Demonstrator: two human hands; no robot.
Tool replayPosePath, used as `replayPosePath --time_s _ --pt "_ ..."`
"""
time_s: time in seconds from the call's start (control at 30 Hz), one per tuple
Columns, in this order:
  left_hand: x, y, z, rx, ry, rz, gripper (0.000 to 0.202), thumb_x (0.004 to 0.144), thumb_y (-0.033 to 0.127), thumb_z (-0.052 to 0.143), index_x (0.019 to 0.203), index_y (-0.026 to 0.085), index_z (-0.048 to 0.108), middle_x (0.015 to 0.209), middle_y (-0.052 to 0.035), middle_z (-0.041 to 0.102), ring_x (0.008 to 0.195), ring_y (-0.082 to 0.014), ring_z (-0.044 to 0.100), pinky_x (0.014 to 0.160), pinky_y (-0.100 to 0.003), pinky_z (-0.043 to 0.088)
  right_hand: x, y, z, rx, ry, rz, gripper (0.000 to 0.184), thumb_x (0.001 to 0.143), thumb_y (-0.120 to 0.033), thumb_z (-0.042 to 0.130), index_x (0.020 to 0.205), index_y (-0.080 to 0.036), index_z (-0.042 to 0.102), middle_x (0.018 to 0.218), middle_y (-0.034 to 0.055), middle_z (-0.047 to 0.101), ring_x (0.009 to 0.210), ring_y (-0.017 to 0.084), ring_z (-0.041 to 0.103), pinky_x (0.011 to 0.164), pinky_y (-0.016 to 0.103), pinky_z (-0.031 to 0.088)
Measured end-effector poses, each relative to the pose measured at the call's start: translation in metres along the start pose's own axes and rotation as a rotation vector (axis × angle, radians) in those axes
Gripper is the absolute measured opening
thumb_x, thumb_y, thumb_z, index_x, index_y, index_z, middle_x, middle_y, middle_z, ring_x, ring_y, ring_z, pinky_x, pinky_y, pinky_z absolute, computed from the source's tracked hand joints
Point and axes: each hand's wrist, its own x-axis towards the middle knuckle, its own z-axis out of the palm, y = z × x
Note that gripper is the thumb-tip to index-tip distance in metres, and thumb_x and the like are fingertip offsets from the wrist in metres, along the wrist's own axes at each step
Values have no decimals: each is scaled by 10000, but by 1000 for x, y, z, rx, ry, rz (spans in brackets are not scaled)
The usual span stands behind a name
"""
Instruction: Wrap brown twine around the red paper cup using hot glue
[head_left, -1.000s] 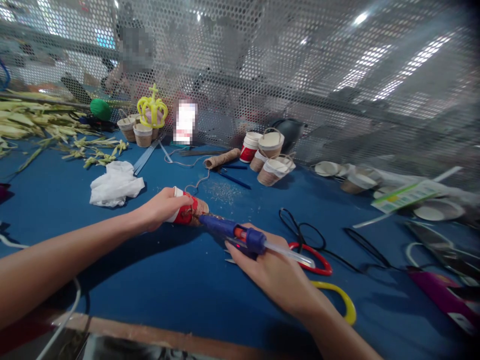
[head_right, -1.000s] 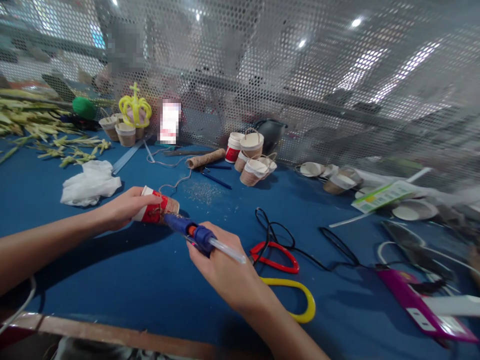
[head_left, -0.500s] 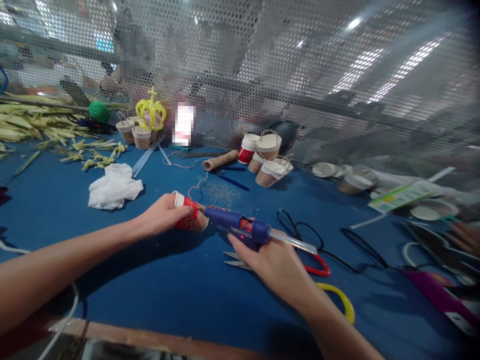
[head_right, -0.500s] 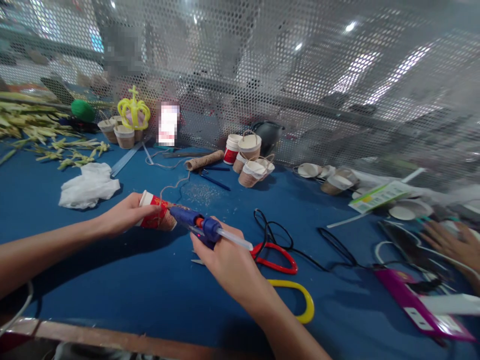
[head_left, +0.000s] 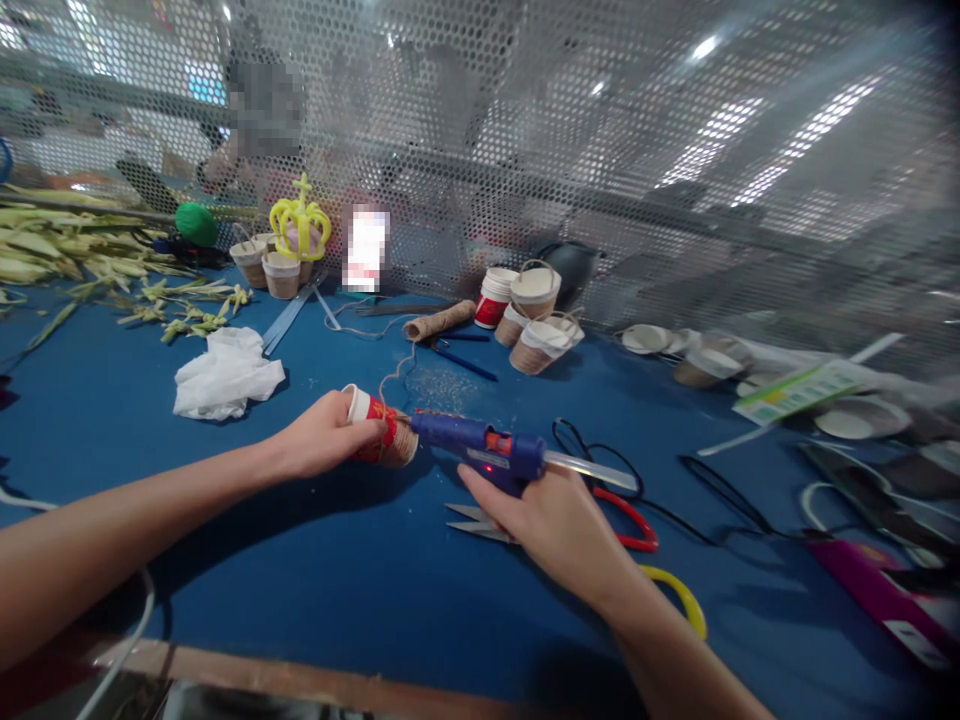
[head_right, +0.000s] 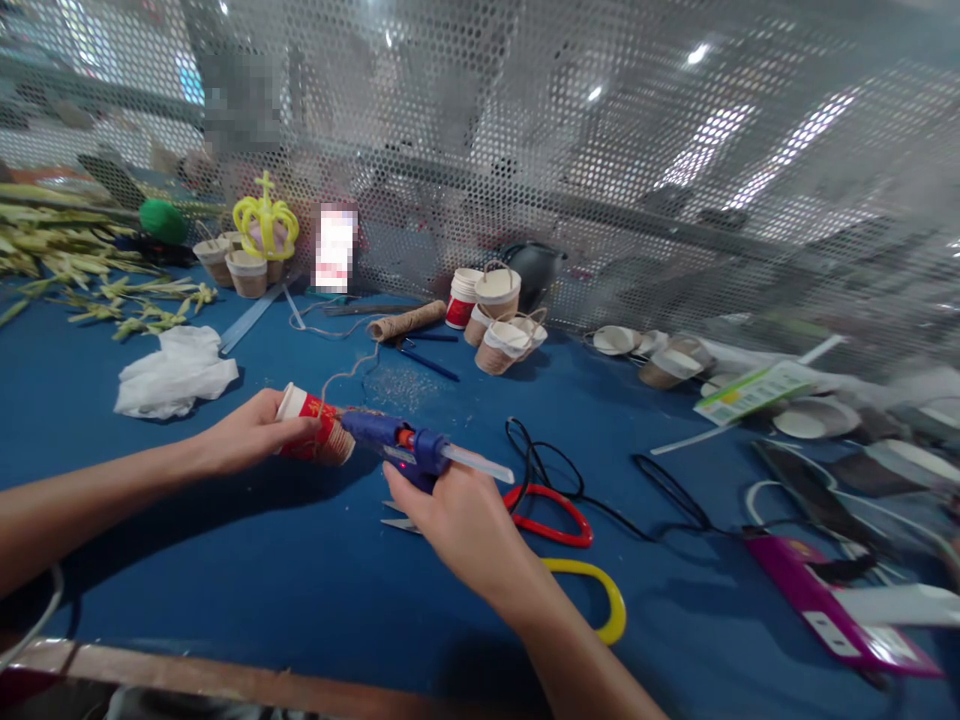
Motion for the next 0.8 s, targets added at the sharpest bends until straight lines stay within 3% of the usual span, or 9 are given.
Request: replayPosePath --time_s 0.17,0.33,0.6,0.8 --pt "1 -2 -1 122 -32 66 247 664 217 506 811 94 661 697 -33 662 639 -159 587 571 -225 455 -1 6 10 -242 47 -151 308 793 -149 365 879 -125 659 580 64 600 471 156 519 428 250 348" --pt "2 -3 -2 89 -61 88 273 679 246 489 812 88 667 723 -61 677 675 -180 602 603 -252 467 -3 0 3 -176 19 -165 336 792 -133 335 863 -161 663 481 22 550 431 136 484 436 243 349" --pt "5 -3 -3 50 -42 58 292 679 241 500 853 78 669 732 -83 687 662 -178 607 583 -246 456 2 -17 -7 109 60 71 198 766 -177 431 720 -173 623 556 29 569 485 133 494 460 242 362" --pt "7 -5 -3 -7 -24 25 295 665 227 503 863 85 670 750 -76 689 664 -170 606 575 -229 451 0 -19 -1 283 81 225 179 754 -241 465 584 -190 488 582 12 575 481 121 479 484 250 377"
